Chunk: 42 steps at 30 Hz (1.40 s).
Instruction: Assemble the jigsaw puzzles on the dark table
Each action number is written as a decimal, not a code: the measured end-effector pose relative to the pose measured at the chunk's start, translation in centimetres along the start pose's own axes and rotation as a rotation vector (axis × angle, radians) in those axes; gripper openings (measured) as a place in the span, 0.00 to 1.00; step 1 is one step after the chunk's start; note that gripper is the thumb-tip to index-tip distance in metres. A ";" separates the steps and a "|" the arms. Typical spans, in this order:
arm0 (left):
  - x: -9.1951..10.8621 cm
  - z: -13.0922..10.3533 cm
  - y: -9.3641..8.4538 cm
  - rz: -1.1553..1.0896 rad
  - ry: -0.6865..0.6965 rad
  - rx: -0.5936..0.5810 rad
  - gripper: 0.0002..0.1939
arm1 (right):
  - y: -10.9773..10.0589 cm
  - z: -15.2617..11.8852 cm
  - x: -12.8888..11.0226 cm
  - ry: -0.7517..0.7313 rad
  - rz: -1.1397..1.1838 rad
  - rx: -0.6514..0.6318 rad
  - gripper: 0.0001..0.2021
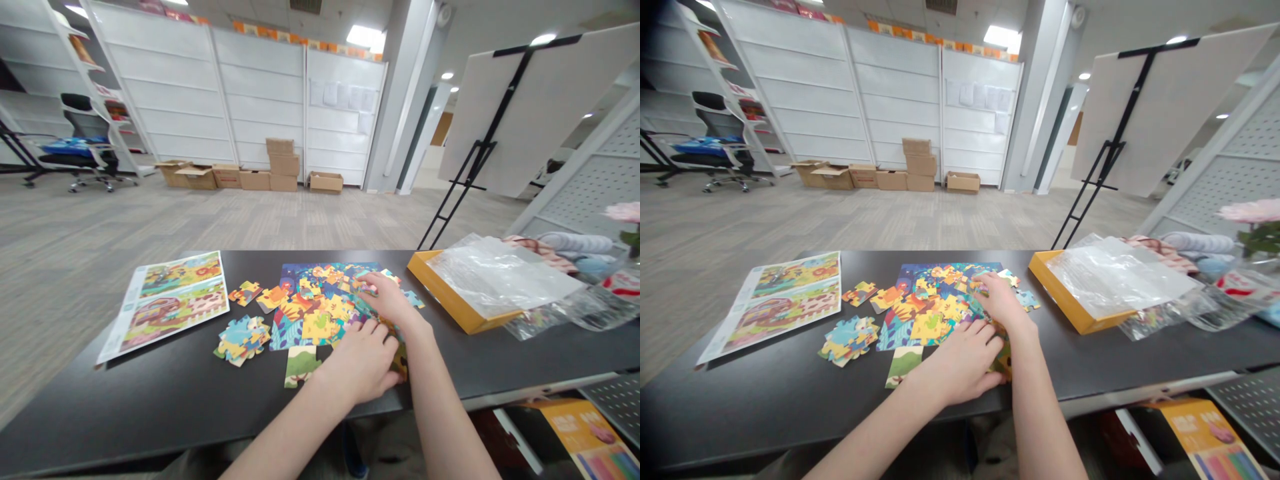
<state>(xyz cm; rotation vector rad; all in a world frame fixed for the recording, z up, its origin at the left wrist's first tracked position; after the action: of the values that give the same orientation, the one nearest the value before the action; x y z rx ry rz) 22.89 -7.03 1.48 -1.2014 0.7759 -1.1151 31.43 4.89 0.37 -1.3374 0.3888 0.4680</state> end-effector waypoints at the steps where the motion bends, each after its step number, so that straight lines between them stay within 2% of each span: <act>1: 0.0 0.0 0.0 0.000 0.001 0.000 0.21 | -0.5 -0.2 0.5 0.015 0.010 0.007 0.13; 7: -0.3 -0.1 0.6 -0.019 0.011 0.020 0.23 | -1.7 -1.9 2.5 0.182 -0.004 -0.103 0.15; 13: -0.3 -0.2 0.5 -0.041 0.010 0.010 0.23 | -1.6 -2.2 2.2 0.193 -0.020 -0.106 0.16; 17: -0.1 -0.4 0.3 -0.058 0.005 -0.011 0.24 | -1.3 -2.3 1.6 0.169 -0.034 -0.137 0.20; 22: 0.4 -0.9 0.1 -0.065 0.020 -0.025 0.24 | -2.1 -2.2 1.5 0.194 -0.064 -0.094 0.18; 27: 0.7 -1.2 -0.2 -0.080 0.029 -0.056 0.24 | -4.4 -3.2 3.2 0.275 -0.072 -0.034 0.16; 30: 0.8 -1.3 -0.3 -0.091 0.035 -0.066 0.25 | -4.5 -4.3 4.4 0.358 -0.106 -0.142 0.17; 34: 0.9 -1.5 -0.3 -0.099 0.034 -0.069 0.27 | -3.4 -5.4 4.7 0.411 -0.117 -0.320 0.24; 36: 0.8 -1.7 -0.2 -0.103 0.025 -0.075 0.27 | -3.0 -5.6 4.7 0.423 -0.122 -0.358 0.25; 42: 0.8 -1.9 -0.1 -0.112 0.019 -0.063 0.27 | -2.6 -5.9 5.3 0.478 -0.098 -0.390 0.21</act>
<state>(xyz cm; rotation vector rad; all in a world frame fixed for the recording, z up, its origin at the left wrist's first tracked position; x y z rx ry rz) 21.33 -8.43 1.23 -1.3017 0.7706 -1.2030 37.28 -0.81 -1.38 -1.8447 0.6440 0.1367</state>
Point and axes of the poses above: each hand's wrist, its own z-axis towards the middle knuckle, its own y-axis out of the palm, x = y × z, the point moved 8 cm from there along z, towards the middle knuckle, and after that the axes turned 13 degrees about y, right-handed, at the moved point
